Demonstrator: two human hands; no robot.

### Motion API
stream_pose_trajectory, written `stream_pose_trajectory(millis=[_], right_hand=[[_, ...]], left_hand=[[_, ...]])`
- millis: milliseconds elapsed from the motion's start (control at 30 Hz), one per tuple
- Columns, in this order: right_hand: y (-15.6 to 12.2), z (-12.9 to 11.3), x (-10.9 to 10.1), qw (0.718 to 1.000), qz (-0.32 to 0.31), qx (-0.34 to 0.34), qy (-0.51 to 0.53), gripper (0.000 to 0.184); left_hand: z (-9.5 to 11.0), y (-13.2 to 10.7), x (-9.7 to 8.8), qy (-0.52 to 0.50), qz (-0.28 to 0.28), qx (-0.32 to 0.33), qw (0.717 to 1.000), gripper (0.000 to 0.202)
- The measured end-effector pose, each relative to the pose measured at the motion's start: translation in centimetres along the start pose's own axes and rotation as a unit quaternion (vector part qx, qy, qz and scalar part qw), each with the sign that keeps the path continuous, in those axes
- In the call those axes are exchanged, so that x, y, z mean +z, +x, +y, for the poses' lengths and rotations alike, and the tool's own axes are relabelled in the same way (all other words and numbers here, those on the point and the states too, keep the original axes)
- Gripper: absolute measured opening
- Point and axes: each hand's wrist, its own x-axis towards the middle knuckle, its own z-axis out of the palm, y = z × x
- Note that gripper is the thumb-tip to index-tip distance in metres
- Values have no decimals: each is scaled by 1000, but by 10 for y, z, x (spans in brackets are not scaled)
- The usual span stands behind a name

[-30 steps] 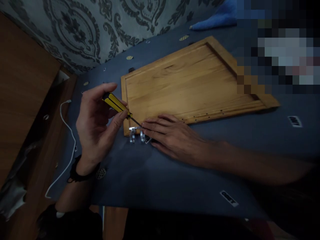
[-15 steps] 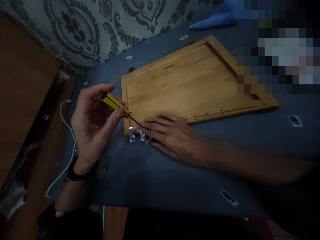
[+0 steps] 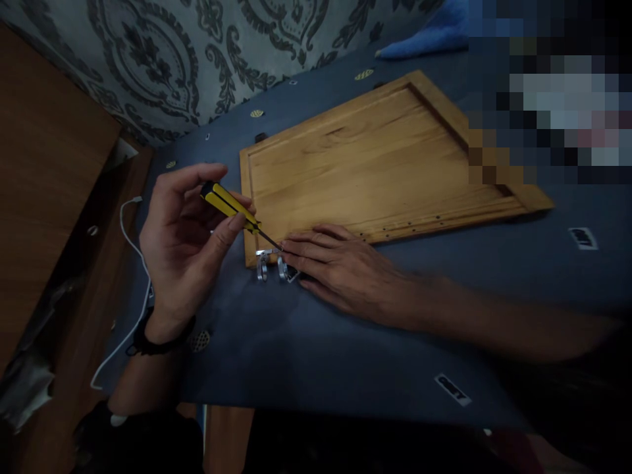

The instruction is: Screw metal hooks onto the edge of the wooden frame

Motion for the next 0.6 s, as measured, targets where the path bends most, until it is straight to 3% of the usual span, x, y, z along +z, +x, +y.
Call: stream_pose_trajectory(millis=[167,433,600], right_hand=[[2,-2,-4,1000,-11,5,-2,40],[0,1,2,1000,9,-5,2,40],[-1,2,4,1000,14,-5,1,40]], left_hand=[[-5,0,-1,12,-10,24,1000,40],[-7,0,0,95,57,67,992,37],[-3,-1,0,86,42,40,995,39]])
